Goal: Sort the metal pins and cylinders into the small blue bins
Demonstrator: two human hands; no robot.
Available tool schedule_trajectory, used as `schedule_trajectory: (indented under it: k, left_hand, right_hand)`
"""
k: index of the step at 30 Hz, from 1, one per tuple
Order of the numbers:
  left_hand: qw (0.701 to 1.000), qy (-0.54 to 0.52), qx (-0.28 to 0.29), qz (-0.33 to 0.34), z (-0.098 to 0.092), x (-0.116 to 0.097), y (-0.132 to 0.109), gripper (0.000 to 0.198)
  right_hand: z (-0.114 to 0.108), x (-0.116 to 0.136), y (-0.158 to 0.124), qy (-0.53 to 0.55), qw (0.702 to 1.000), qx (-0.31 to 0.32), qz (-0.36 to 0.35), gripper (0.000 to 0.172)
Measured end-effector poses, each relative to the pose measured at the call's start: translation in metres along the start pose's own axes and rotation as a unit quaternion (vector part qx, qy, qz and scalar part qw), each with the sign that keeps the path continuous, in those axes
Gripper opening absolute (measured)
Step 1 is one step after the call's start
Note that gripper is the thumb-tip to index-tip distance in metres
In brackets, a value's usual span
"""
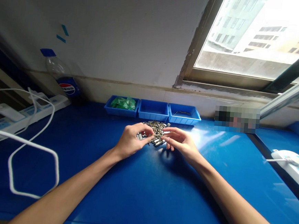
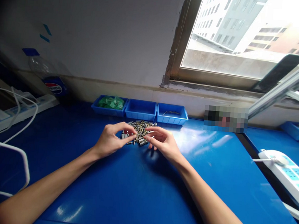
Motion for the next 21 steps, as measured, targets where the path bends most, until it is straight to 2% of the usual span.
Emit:
schedule_trajectory:
  k: [13, 17, 21]
  left_hand:
    - [1.000, -0.009, -0.003, 0.002, 0.003, -0.004, -0.003, 0.008]
    - [1.000, 0.008, 0.022, 0.014, 0.007, -0.001, -0.005, 0.009]
    - [0.996, 0.072, 0.050, 0.002, 0.006, 0.006, -0.003, 0.019]
  right_hand:
    - [0.004, -0.010, 0.000, 0.038, 0.999, 0.003, 0.035, 0.030]
    - [0.006, -0.011, 0.001, 0.040, 0.999, -0.001, 0.037, 0.029]
    - [-0.003, -0.008, 0.004, 0.010, 0.999, -0.025, 0.028, 0.033]
Point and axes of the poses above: each hand's wrist, its own y-axis towards the middle knuckle, its own z-axis out of the palm, x = y × z, the point moved 6 cm from there along y, towards the middle knuckle, and after that the axes turned 2 degrees about -x, right-handed, at the moved point
